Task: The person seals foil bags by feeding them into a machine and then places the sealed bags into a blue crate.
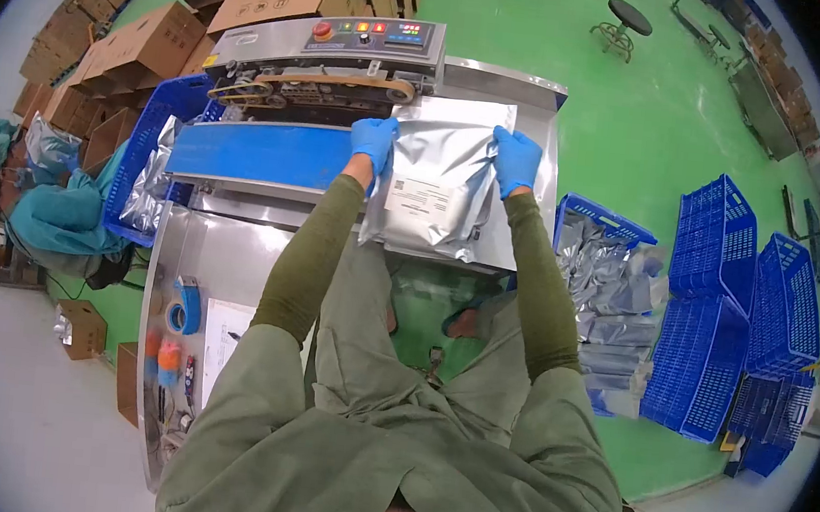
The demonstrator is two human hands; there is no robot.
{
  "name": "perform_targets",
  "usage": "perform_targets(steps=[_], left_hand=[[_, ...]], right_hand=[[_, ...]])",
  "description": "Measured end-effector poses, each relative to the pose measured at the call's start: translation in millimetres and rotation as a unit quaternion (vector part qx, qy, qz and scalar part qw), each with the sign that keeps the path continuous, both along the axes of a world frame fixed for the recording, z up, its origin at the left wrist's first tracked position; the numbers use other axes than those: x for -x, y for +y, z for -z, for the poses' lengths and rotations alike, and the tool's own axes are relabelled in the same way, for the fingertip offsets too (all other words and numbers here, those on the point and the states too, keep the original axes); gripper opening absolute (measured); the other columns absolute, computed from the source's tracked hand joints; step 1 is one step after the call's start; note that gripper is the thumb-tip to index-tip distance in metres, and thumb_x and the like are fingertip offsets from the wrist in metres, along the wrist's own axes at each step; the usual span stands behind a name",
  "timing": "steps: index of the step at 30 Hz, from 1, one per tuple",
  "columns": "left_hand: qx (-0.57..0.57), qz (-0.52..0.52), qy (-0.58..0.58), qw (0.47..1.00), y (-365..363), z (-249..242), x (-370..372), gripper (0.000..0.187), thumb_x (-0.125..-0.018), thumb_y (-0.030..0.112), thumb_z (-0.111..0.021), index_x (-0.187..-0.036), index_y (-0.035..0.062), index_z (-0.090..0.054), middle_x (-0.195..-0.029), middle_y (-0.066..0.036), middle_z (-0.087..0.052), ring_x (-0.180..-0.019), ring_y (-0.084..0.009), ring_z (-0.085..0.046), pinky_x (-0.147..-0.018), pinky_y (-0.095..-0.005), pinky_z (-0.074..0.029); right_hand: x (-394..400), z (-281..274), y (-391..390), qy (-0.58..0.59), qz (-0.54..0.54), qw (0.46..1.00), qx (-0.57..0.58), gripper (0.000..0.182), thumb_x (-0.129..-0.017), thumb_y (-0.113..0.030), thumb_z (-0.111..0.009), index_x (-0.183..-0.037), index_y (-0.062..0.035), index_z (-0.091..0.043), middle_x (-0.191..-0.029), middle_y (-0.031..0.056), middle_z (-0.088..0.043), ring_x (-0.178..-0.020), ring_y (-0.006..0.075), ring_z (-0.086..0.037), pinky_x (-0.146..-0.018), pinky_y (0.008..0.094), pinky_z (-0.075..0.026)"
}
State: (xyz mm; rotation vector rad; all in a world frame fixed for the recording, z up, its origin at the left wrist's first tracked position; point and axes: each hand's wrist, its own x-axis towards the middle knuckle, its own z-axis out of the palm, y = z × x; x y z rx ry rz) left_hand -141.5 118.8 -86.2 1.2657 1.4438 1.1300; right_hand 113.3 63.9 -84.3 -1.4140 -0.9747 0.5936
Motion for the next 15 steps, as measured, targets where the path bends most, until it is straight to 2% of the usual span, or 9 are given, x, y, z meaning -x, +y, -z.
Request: perform_targets(steps=[2, 6, 9, 10, 11, 12, 13, 14, 15], left_hand=[[-0.025, -0.009, -0.009, 1.0, 3.2, -0.7, 10.5, 0.023, -0.078, 0.018, -0.062, -0.07, -0.0033, -0.067, -0.056, -0.004, -0.057, -0.049, -0.012, -0.049, -0.05, -0.0334, -0.04], [-0.014, -0.028, -0.044, 0.999, 11.4, -2.6, 35.0, 0.025, -0.078, 0.019, -0.061, -0.07, -0.0034, -0.068, -0.058, -0.002, -0.058, -0.052, -0.0119, -0.049, -0.05, -0.0315, -0.04], [-0.01, -0.031, 0.02, 0.999, 15.9, -6.4, 63.4, 0.025, -0.078, 0.021, -0.063, -0.076, -0.0033, -0.07, -0.063, -0.004, -0.061, -0.058, -0.0136, -0.052, -0.056, -0.0321, -0.042], [-0.009, 0.006, 0.037, 0.999, 17.9, -2.6, 81.4, 0.03, -0.083, 0.022, -0.061, -0.099, -0.0026, -0.069, -0.088, -0.009, -0.067, -0.081, -0.0177, -0.059, -0.076, -0.0327, -0.047], [0.018, 0.042, 0.024, 0.999, 17.9, -4.8, 91.1, 0.031, -0.087, 0.023, -0.057, -0.104, -0.0012, -0.066, -0.095, -0.01, -0.065, -0.087, -0.0189, -0.059, -0.081, -0.0337, -0.046], [0.078, 0.056, -0.031, 0.995, 6.2, -22.0, 92.0, 0.033, -0.09, 0.024, -0.053, -0.109, 0.0001, -0.064, -0.102, -0.01, -0.064, -0.094, -0.0202, -0.058, -0.086, -0.0348, -0.046], [0.142, 0.055, -0.088, 0.985, -8.6, -45.3, 83.5, 0.035, -0.093, 0.026, -0.049, -0.114, 0.0015, -0.062, -0.109, -0.011, -0.063, -0.101, -0.0214, -0.058, -0.092, -0.0359, -0.045], [0.189, 0.043, -0.121, 0.974, -26.5, -72.4, 72.0, 0.037, -0.096, 0.027, -0.045, -0.12, 0.0028, -0.06, -0.116, -0.011, -0.062, -0.107, -0.0226, -0.057, -0.097, -0.0369, -0.044], [0.122, 0.038, -0.071, 0.989, -17.1, -48.0, 108.1, 0.035, -0.096, 0.026, -0.047, -0.116, 0.0016, -0.062, -0.11, -0.01, -0.063, -0.098, -0.0194, -0.058, -0.089, -0.0324, -0.045]], right_hand=[[11.6, 5.2, 13.2, 0.006, -0.009, 1.0, -0.003, 0.032, -0.079, -0.022, -0.065, -0.064, 0.006, -0.06, -0.055, 0.0151, -0.056, -0.051, 0.0184, -0.052, -0.054, 0.0382, -0.042], [38.5, -1.6, 22.6, 0.071, -0.061, 0.995, 0.024, 0.022, -0.083, -0.015, -0.065, -0.071, 0.003, -0.065, -0.064, 0.0064, -0.063, -0.056, 0.0112, -0.056, -0.051, 0.027, -0.042], [60.0, 26.3, 41.9, -0.1, -0.113, 0.983, -0.105, 0.018, -0.084, -0.018, -0.064, -0.078, -0.0004, -0.067, -0.067, 0.0082, -0.064, -0.057, 0.0152, -0.059, -0.054, 0.0294, -0.047], [66.4, 23.7, 39.8, -0.199, -0.13, 0.958, -0.161, 0.016, -0.083, -0.018, -0.064, -0.084, -0.0024, -0.068, -0.07, 0.0094, -0.064, -0.06, 0.018, -0.061, -0.056, 0.031, -0.049], [67.6, 39.2, 53.0, -0.373, -0.136, 0.907, -0.138, 0.02, -0.08, -0.02, -0.062, -0.093, -0.0072, -0.067, -0.078, 0.0105, -0.065, -0.068, 0.0232, -0.063, -0.063, 0.0355, -0.051], [71.7, 36.9, 50.2, -0.327, -0.108, 0.885, -0.314, 0.028, -0.076, -0.021, -0.06, -0.101, -0.0084, -0.066, -0.083, 0.0106, -0.065, -0.073, 0.0251, -0.063, -0.067, 0.0381, -0.051], [74.2, 57.9, 67.5, -0.418, -0.05, 0.868, -0.264, 0.026, -0.076, -0.022, -0.061, -0.098, -0.0095, -0.068, -0.08, 0.0101, -0.065, -0.071, 0.0258, -0.063, -0.066, 0.0385, -0.051], [61.3, 20.1, 43.1, -0.156, -0.216, 0.959, -0.094, 0.021, -0.08, -0.02, -0.061, -0.093, -0.0048, -0.068, -0.076, 0.011, -0.066, -0.065, 0.0227, -0.063, -0.061, 0.0348, -0.051], [48.8, -20.8, 15.9, 0.139, -0.229, 0.96, 0.084, 0.019, -0.085, -0.018, -0.061, -0.088, -0.0001, -0.069, -0.073, 0.0119, -0.067, -0.06, 0.0197, -0.064, -0.056, 0.0311, -0.051]])
